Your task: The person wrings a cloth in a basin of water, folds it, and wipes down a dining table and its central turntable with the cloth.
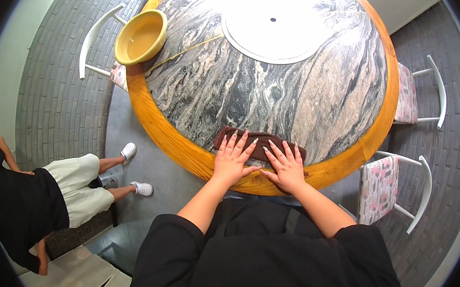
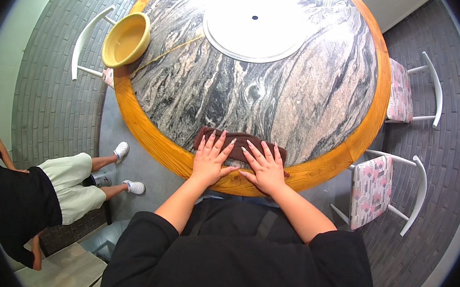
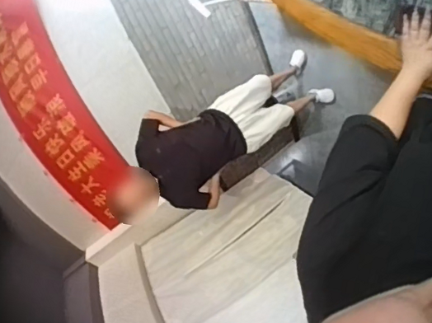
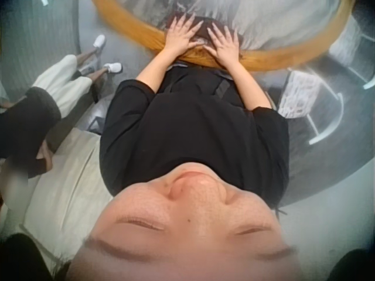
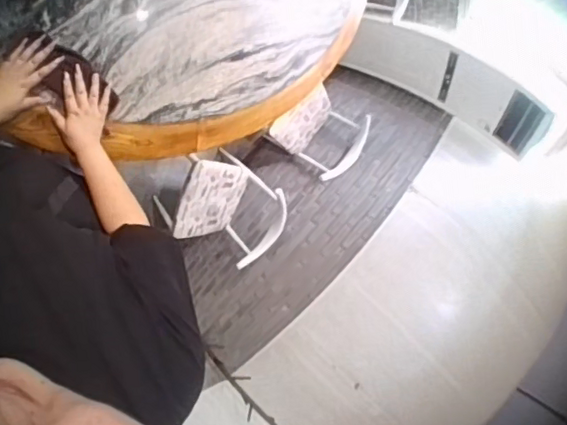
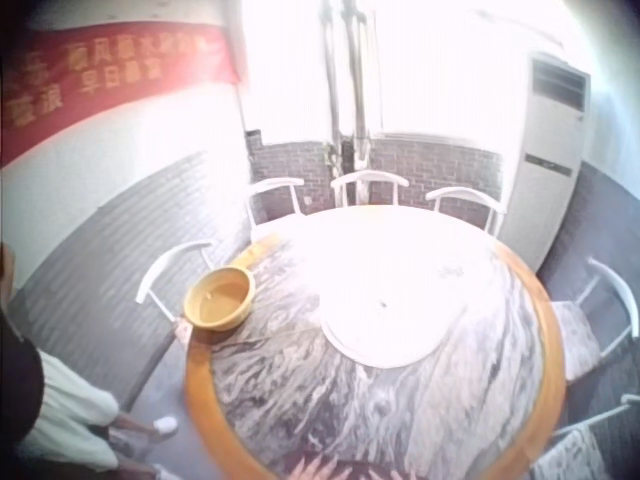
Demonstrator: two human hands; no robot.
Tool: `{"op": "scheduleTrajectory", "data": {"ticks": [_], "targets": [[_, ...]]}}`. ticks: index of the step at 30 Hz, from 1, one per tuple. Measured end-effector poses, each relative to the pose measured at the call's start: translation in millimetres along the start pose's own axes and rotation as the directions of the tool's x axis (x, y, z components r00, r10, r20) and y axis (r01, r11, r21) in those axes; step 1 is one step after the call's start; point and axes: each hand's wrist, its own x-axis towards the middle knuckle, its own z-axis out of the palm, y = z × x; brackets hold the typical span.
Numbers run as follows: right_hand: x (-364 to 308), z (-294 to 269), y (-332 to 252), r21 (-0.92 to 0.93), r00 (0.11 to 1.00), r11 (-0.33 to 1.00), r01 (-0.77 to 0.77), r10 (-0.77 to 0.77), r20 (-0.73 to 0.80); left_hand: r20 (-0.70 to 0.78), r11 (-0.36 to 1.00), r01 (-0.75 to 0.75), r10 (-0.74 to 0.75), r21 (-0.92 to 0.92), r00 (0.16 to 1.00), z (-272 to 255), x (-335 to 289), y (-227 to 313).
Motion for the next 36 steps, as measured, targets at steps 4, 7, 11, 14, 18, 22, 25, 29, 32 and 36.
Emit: {"op": "scheduleTrajectory", "data": {"ticks": [4, 7, 11, 14, 18, 22, 25, 29, 32, 36], "targets": [[3.5, 1.9, -1.2, -0.021, 0.999, 1.000, -0.005, 0.004, -0.032, -0.036, 0.998, -0.060, 0.061, 0.008, 0.998, 0.2, 3.4, -11.8], [14.4, 0.1, -5.0, -0.018, 0.999, 1.000, -0.025, 0.024, -0.031, 0.046, 0.996, -0.090, 0.091, -0.017, 0.995, -5.1, 7.1, -25.9], [45.4, 4.7, -19.1, 0.014, 0.995, 0.996, -0.090, 0.091, -0.045, 0.050, 0.990, -0.138, 0.137, 0.010, 0.989, -14.0, 31.5, -61.5], [66.7, 7.2, -27.3, -0.004, 0.988, 0.990, -0.138, 0.137, -0.073, 0.068, 0.983, -0.186, 0.186, -0.014, 0.980, -21.8, 51.2, -86.8], [99.7, 9.6, -33.5, 0.011, 0.979, 0.981, -0.192, 0.192, -0.070, 0.072, 0.975, -0.221, 0.221, -0.011, 0.973, -33.1, 78.2, -116.3], [137.5, 14.1, -33.3, -0.023, 0.970, 0.975, -0.223, 0.220, -0.106, 0.068, 0.972, -0.235, 0.235, -0.016, 0.970, -40.7, 107.8, -145.0], [169.8, 13.6, -28.8, -0.045, 0.965, 0.972, -0.231, 0.224, -0.134, 0.080, 0.968, -0.250, 0.248, 0.018, 0.966, -45.9, 137.0, -167.8], [208.0, 17.0, -20.0, -0.047, 0.954, 0.964, -0.261, 0.250, -0.167, 0.059, 0.957, -0.277, 0.273, 0.087, 0.960, -47.1, 175.9, -195.0], [231.1, 22.0, -17.7, -0.043, 0.939, 0.949, -0.313, 0.302, -0.166, 0.069, 0.954, -0.286, 0.280, 0.091, 0.957, -48.1, 200.7, -211.1], [255.0, 25.6, -14.9, -0.065, 0.922, 0.931, -0.360, 0.344, -0.175, 0.080, 0.938, -0.342, 0.336, 0.062, 0.938, -48.8, 228.9, -230.8]]}}
